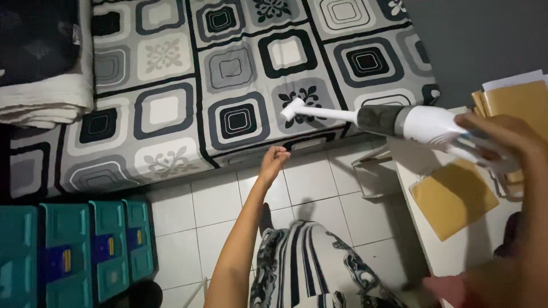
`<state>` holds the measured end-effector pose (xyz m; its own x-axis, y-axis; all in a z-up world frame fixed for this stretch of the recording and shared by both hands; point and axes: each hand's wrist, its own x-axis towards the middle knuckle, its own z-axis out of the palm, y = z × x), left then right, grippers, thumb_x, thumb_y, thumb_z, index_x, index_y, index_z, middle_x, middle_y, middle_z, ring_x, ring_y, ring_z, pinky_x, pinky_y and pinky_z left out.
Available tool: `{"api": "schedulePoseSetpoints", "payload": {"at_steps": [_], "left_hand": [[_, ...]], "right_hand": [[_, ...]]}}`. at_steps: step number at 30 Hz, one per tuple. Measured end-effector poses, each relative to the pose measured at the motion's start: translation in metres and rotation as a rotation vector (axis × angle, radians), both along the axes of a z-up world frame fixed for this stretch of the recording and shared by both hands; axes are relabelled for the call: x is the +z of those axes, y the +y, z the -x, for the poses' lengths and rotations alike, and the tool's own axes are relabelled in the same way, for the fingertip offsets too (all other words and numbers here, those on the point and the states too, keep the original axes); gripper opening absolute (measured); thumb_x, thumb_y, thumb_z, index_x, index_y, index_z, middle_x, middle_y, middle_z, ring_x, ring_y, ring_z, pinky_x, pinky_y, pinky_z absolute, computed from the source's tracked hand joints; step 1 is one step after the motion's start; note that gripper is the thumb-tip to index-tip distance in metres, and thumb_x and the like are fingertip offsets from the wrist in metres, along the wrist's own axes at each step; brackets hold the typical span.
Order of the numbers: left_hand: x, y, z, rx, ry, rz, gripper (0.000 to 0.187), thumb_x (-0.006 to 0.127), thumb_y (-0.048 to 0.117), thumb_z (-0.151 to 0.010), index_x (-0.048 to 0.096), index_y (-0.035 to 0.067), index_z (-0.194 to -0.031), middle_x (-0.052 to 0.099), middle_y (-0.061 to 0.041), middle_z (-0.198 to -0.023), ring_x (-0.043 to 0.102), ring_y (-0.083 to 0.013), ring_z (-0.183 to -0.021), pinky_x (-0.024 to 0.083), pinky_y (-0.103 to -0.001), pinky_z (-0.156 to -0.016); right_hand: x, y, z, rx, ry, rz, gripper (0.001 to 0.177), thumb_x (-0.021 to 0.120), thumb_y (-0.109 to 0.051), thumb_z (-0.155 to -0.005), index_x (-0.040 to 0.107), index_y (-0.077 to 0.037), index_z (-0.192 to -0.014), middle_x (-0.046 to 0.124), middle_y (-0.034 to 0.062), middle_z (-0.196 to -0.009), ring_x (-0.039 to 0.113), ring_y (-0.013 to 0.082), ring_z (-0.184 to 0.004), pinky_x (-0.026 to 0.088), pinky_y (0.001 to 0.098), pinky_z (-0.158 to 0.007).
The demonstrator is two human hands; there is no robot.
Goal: Assembling a handheld vacuum cleaner by attaching extension pipes and a floor head, then using it to vacuum the floor.
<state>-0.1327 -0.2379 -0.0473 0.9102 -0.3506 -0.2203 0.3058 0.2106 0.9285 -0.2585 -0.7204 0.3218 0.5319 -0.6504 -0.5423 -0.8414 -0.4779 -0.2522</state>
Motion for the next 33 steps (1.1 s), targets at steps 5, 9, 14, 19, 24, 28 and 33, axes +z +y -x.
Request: {"api": "schedulePoseSetpoints", "payload": {"at_steps": [5,9,14,19,24,28,33], "left_hand": [[0.016,0.008,0.0,0.027,-0.015,-0.065,0.024,0.068,0.01,-0.093,0.062,0.005,-0.115,0.071,-0.004,-0.1,0.065,-0.0122,-0.092,0.051,-0.027,-0.082],[0.02,0.017,0.006,0.039,-0.073,-0.088,0.025,0.07,0.013,-0.093,0.063,0.005,-0.116,0.07,-0.004,-0.1,0.064,-0.0115,-0.094,0.05,-0.025,-0.084],[0.029,0.015,0.009,0.038,-0.066,-0.067,0.028,0.072,0.015,-0.092,0.062,0.004,-0.116,0.069,-0.004,-0.101,0.063,-0.0123,-0.094,0.05,-0.027,-0.084],[0.031,0.01,0.013,0.031,-0.035,-0.028,0.028,0.071,0.015,-0.091,0.061,0.006,-0.116,0.071,-0.004,-0.101,0.064,-0.0121,-0.094,0.051,-0.027,-0.086],[0.027,0.023,0.02,0.037,-0.05,-0.092,0.027,0.071,0.014,-0.093,0.062,0.005,-0.116,0.071,-0.004,-0.1,0.063,-0.0114,-0.093,0.05,-0.026,-0.085],[0.027,0.032,0.021,0.022,0.007,-0.049,0.025,0.07,0.014,-0.092,0.061,0.007,-0.114,0.071,-0.003,-0.099,0.063,-0.0112,-0.09,0.051,-0.026,-0.082],[0.013,0.013,0.019,-0.007,0.019,-0.015,0.026,0.072,0.012,-0.091,0.06,0.006,-0.113,0.065,-0.001,-0.091,0.062,-0.0111,-0.082,0.049,-0.026,-0.073]], "right_hand": [[0.042,-0.04,0.01,0.02,-0.077,-0.021,0.069,0.069,-0.062,-0.079,0.073,-0.008,-0.123,0.075,0.0266,-0.099,0.069,0.0361,-0.077,0.054,0.0528,-0.074],[0.046,-0.023,0.004,0.03,-0.131,-0.037,0.068,0.072,-0.058,-0.078,0.072,-0.007,-0.122,0.075,0.0248,-0.099,0.071,0.034,-0.078,0.056,0.0504,-0.073],[0.035,0.045,-0.023,0.04,-0.213,-0.045,0.066,0.077,-0.053,-0.077,0.071,-0.004,-0.121,0.075,0.0226,-0.1,0.072,0.0314,-0.081,0.058,0.0475,-0.073],[-0.008,0.087,-0.052,0.051,-0.29,-0.059,0.065,0.081,-0.049,-0.076,0.07,-0.002,-0.12,0.075,0.0204,-0.1,0.074,0.0288,-0.083,0.06,0.0445,-0.072],[-0.077,0.077,-0.071,0.136,-0.198,0.076,0.064,0.083,-0.055,-0.073,0.076,-0.005,-0.114,0.078,0.0186,-0.098,0.074,0.0277,-0.082,0.058,0.0427,-0.075],[-0.071,0.039,-0.043,0.197,-0.149,0.137,0.066,0.084,-0.059,-0.071,0.078,-0.005,-0.109,0.079,0.0182,-0.095,0.076,0.0278,-0.078,0.058,0.0408,-0.077],[-0.028,-0.004,-0.003,0.229,-0.12,0.235,0.066,0.088,-0.052,-0.066,0.08,-0.004,-0.111,0.081,0.0185,-0.087,0.079,0.0304,-0.073,0.059,0.0422,-0.073]]}}
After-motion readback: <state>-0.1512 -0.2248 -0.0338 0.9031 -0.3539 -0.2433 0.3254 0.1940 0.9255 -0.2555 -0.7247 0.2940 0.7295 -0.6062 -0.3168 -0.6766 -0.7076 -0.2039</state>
